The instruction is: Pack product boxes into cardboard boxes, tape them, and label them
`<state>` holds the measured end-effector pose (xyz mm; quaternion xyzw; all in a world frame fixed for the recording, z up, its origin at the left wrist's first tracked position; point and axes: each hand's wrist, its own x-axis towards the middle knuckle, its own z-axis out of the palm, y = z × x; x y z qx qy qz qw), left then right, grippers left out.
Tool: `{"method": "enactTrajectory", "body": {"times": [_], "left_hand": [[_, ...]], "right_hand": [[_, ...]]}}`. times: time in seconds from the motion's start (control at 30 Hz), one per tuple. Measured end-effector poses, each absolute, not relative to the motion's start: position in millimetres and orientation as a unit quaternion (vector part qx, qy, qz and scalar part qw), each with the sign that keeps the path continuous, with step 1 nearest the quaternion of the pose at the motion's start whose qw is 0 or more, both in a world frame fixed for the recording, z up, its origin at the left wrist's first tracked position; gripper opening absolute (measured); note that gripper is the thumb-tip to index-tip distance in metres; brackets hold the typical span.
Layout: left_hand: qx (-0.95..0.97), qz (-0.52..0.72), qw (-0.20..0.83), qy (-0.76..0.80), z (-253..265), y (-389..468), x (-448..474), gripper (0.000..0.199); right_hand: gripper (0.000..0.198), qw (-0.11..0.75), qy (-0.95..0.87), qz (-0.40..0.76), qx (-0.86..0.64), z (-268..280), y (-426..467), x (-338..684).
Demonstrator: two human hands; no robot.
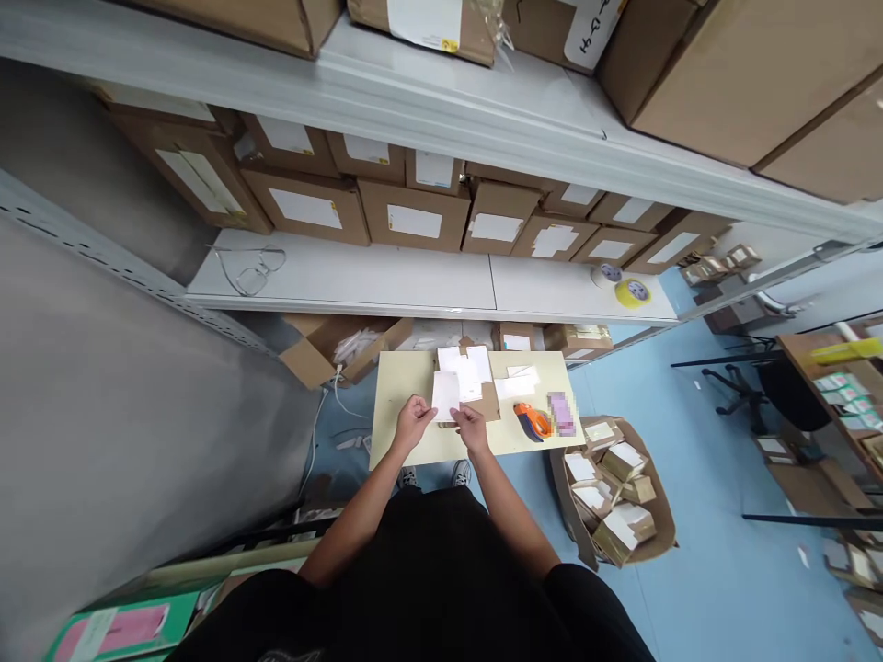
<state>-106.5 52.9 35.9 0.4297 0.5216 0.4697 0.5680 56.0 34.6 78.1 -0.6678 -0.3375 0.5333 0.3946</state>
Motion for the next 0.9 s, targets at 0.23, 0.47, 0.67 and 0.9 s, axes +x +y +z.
{"method": "enactTrajectory", "body": {"times": [0.23, 0.47, 0.67, 0.9], "left_hand": [[0.508, 0.339, 0.433, 0.663, 29.5, 44.5, -75.1, 0.02], [0.522, 0.253, 0.387, 0.716, 14.0, 44.1, -51.8, 0.019], [0.522, 0.234, 0.348, 0.743, 9.8, 39.9, -39.4, 0.02], [0.496, 0.183, 0.317, 0.788, 20.1, 40.9, -31.4, 0.02]], "right_hand": [[0.065, 0.323, -0.446, 0.355, -0.755, 44.5, 42.0, 82.1], [0.054, 0.28, -0.477, 0.361, -0.751, 18.3, 43.8, 97.4], [0.051, 0.221, -0.493, 0.378, -0.752, 8.5, 51.1, 106.9], [0.041, 0.174, -0.531, 0.377, -0.739, 8.3, 50.8, 110.9]]}}
